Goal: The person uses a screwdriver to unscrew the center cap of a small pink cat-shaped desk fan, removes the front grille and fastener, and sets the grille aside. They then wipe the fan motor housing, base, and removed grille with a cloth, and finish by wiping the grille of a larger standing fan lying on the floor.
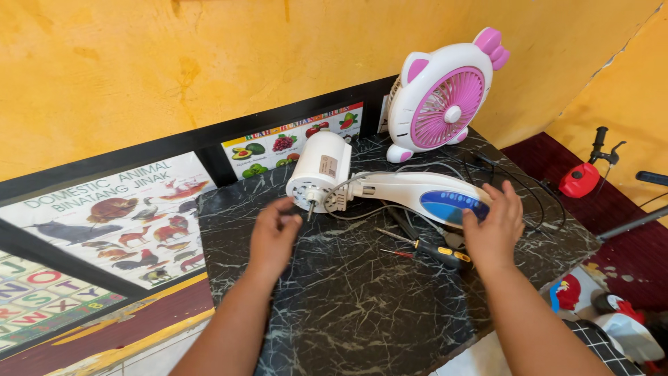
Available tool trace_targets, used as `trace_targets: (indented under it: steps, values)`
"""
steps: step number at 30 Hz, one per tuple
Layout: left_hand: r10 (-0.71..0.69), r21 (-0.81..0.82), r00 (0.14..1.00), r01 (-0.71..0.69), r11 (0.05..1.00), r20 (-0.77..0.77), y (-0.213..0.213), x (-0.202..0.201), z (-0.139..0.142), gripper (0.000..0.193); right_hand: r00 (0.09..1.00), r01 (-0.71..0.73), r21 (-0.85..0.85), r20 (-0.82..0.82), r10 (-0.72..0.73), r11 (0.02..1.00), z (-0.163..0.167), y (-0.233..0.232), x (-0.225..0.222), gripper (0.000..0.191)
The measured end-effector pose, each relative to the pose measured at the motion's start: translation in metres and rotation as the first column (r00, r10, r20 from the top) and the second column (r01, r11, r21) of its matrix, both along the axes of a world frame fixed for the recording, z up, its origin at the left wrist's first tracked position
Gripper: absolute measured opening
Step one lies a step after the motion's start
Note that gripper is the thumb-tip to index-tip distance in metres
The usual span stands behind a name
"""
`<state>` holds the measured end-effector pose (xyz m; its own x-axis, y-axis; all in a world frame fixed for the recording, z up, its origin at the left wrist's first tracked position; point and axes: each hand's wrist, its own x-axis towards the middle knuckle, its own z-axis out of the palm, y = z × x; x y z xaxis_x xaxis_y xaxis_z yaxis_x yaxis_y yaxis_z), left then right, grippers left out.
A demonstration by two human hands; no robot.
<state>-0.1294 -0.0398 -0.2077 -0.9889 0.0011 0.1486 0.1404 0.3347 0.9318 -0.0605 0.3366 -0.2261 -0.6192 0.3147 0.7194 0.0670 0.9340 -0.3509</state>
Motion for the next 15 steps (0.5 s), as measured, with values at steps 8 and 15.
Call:
trace_targets:
  steps: [8, 15]
  values:
    - [-0.133, 0.367, 0.928, -0.005, 0.930, 0.349, 0.029, -0.040, 0.050, 0.117, 0.881, 0.105, -0.069, 0.469, -0.060, 0.992, 0.012, 0.022, -0.001, 0.090]
    - [-0.154, 0.329, 0.950, 0.058, 0.943, 0.272, 0.042, -0.042, 0.045, 0.110, 0.838, 0.152, -0.113, 0.542, -0.067, 0.982, 0.020, 0.023, -0.004, 0.081]
